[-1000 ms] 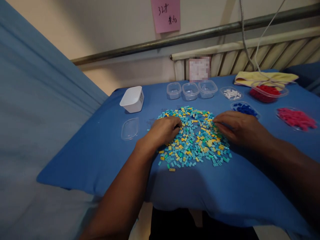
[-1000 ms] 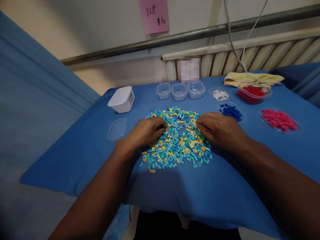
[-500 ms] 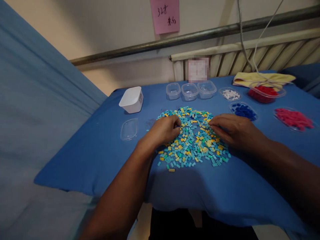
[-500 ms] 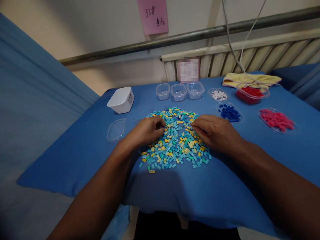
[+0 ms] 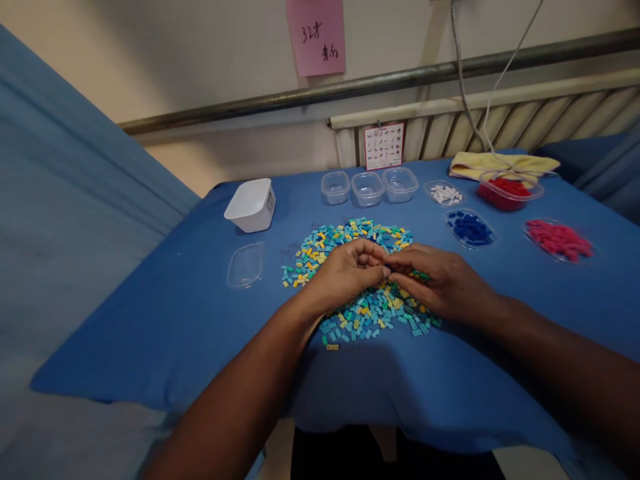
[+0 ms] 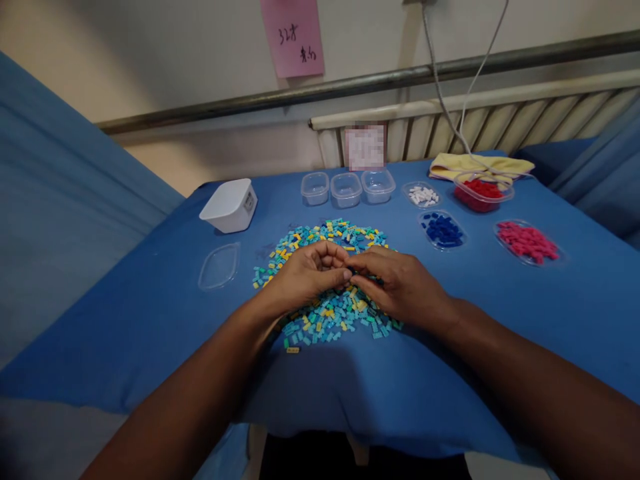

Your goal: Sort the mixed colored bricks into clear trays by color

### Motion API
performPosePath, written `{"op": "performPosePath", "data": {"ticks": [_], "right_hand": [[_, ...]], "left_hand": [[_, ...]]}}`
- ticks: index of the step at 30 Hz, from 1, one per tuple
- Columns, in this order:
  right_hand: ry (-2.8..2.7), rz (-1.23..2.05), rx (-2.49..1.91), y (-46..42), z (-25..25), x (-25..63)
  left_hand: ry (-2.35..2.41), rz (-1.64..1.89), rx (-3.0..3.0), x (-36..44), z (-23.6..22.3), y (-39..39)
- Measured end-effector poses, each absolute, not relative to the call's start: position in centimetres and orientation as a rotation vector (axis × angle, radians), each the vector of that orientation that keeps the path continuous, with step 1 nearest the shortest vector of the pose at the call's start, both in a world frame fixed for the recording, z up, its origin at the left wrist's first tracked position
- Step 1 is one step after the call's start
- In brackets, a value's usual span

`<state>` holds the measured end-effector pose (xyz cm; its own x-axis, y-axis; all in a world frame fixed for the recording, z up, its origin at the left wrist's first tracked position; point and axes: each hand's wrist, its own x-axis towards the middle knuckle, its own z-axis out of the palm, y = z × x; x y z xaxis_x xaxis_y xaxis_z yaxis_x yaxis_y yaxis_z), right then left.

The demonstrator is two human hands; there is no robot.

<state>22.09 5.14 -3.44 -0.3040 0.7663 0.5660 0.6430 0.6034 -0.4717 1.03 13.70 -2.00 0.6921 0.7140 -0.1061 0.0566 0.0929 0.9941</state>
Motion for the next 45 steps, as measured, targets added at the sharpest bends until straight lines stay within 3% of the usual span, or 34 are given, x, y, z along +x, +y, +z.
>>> {"op": "performPosePath", "data": {"ticks": [10,16,18,28,38,45], "right_hand": [[-2.13,0.148,-1.154,5.2,-3.6,22.9],[-1.926,-0.121,-1.485,6.2,-2.8,27.5],[-1.788,-0.238,-1.611,6.6,-2.8,30.0],[-1.665,-0.292,-2.153,7.4,-4.7,36.2],[-1.795,-0.186,-2.227,7.3,-5.7,36.3],[-1.672,-0.339,-2.144,7.1,-4.0,35.8]], "left_hand": [[0.713,0.476,1.426,0.9,-2.0,13.7],[1.17,1.129,1.884,-3.5,-1.8,18.9],[1.34,1.172,2.086,-5.5,-1.9,20.6],[1.486,0.218,2.829,-5.9,-2.5,21.9],[1.498,0.124,2.751,-5.7,-0.6,21.4],[1.394,0.179,2.806,-5.6,-0.8,21.8]]}}
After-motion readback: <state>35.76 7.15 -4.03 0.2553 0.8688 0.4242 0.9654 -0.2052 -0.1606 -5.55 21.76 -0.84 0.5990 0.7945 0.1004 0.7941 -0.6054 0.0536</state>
